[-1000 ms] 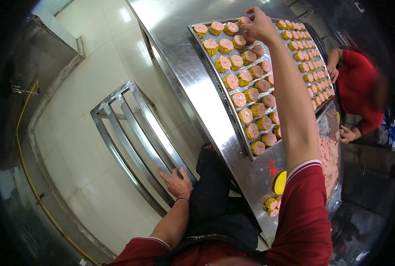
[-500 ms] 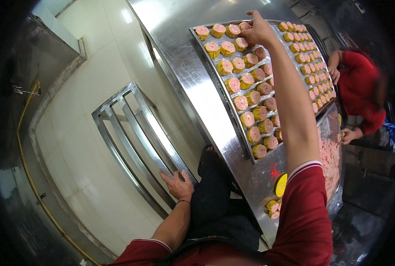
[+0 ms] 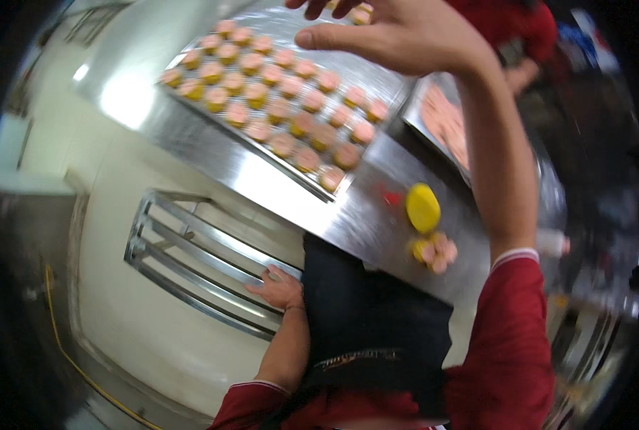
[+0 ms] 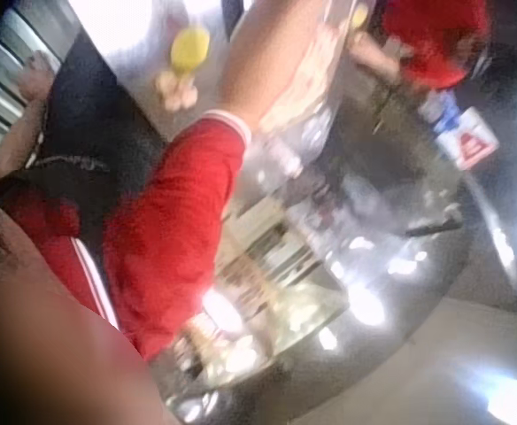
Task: The person scoops pink paste onto yellow discs, shapes it with a small spatula, and places the assembled items onto a metal tray. The person repeats this process multiple times, arranging the finished items in rows on the tray.
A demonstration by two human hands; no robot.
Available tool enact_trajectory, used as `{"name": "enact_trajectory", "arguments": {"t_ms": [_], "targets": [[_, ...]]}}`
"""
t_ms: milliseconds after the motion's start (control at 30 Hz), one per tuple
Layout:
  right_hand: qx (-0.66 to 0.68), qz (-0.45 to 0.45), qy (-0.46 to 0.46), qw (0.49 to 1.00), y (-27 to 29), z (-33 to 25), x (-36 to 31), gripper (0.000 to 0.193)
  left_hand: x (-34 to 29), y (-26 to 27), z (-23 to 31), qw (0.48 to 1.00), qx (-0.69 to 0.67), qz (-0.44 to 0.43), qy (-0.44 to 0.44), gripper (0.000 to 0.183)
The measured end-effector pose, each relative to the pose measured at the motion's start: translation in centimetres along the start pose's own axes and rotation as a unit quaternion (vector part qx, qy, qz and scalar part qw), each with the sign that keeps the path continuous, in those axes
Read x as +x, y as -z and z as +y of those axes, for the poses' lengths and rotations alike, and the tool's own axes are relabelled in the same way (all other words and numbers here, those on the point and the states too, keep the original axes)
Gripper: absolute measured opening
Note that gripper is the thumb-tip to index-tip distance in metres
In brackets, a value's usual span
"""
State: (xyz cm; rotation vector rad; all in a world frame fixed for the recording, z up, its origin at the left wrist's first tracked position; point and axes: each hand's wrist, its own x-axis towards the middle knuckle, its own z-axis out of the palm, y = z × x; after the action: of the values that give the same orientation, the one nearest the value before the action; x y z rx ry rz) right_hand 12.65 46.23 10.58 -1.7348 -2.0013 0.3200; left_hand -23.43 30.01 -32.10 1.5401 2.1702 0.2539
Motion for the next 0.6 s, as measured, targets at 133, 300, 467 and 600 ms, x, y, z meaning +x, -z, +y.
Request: {"name": "enact_trajectory", "arguments": {"t_ms": [133, 300, 467, 600], "targets": [[0.01, 0.044, 0.068, 0.997, 2.8, -5.6, -15.6, 0.051, 0.0, -0.5, 0.3, 1.0, 0.019, -0.002, -0.02, 0.067], [0.14, -0.007, -0.277, 0.95, 1.1, -10.9, -32.6, 0.034, -0.2, 0.5, 0.8, 0.999, 0.019, -0.026, -0.021, 0.074], [0.141, 0.087, -0.483, 0.86, -7.6, -9.2, -41.5, 0.045, -0.6, 1.0, 1.2, 0.999, 0.02, -0.029, -0.01, 0.075], [0.111, 0.136, -0.467, 0.867, -12.4, -6.4, -42.2, 0.052, -0.7, 1.0, 1.3, 0.999, 0.021, -0.025, -0.017, 0.075]]}}
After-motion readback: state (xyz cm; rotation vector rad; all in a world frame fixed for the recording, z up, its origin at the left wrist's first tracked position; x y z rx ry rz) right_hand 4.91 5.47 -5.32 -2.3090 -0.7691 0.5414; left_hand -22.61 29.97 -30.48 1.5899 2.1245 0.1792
